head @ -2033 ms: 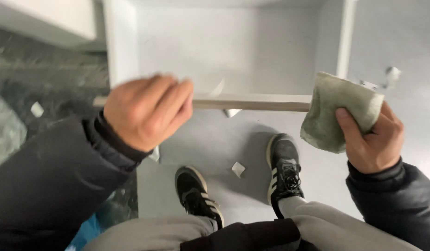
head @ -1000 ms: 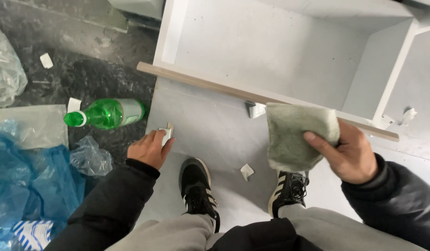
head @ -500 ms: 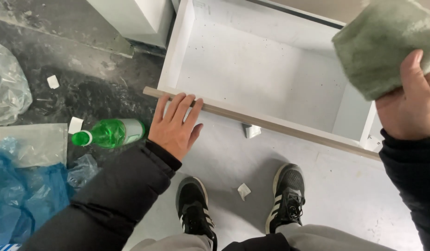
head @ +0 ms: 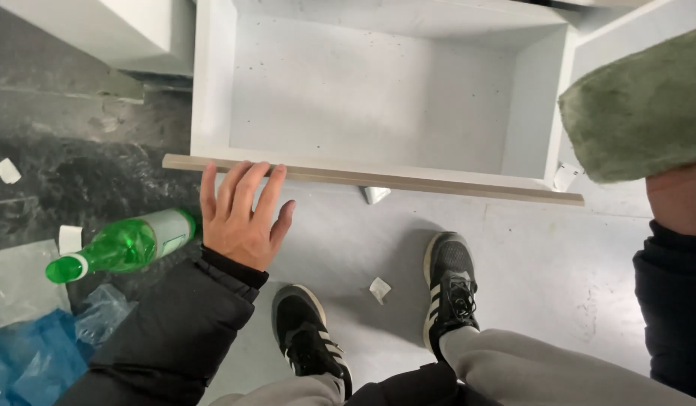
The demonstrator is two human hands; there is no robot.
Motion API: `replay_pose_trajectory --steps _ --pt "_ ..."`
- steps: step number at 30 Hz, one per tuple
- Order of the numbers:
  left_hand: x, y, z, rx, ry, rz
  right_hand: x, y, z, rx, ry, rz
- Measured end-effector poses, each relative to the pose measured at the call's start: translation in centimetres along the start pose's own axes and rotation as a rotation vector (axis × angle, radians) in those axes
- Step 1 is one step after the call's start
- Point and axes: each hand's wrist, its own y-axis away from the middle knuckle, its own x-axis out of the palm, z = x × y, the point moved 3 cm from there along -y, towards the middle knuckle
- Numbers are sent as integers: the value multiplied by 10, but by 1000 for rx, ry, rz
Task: Cleaning the exterior edges and interior of a white drawer using a cloth and cleaning solution.
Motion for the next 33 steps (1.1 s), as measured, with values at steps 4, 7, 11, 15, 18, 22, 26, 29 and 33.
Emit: replay_pose_trajectory --steps 4,7,11,15,18,22,26,29,33 --pt "-2 -3 3 -11 17 -56 61 29 -24 -207 573 89" --pt "-7 -12 5 4 41 -94 223 4 85 -449 649 157" --pt "-7 -15 0 -35 54 -51 360 -34 215 -837 410 288" --pt "-19 -19 -5 -14 -17 -26 425 -52 206 -895 441 336" --pt "-21 -26 -2 11 -8 -18 363 -31 171 -773 422 290" --pt "-8 -24 12 103 75 -166 210 22 95 -615 657 40" --pt "11 -9 14 64 116 -260 162 36 36 -445 858 10" --pt "-14 -38 -4 15 106 -237 236 -16 60 -464 771 89" --pt "-33 -29 -21 -67 44 -150 383 -105 242 -574 268 633"
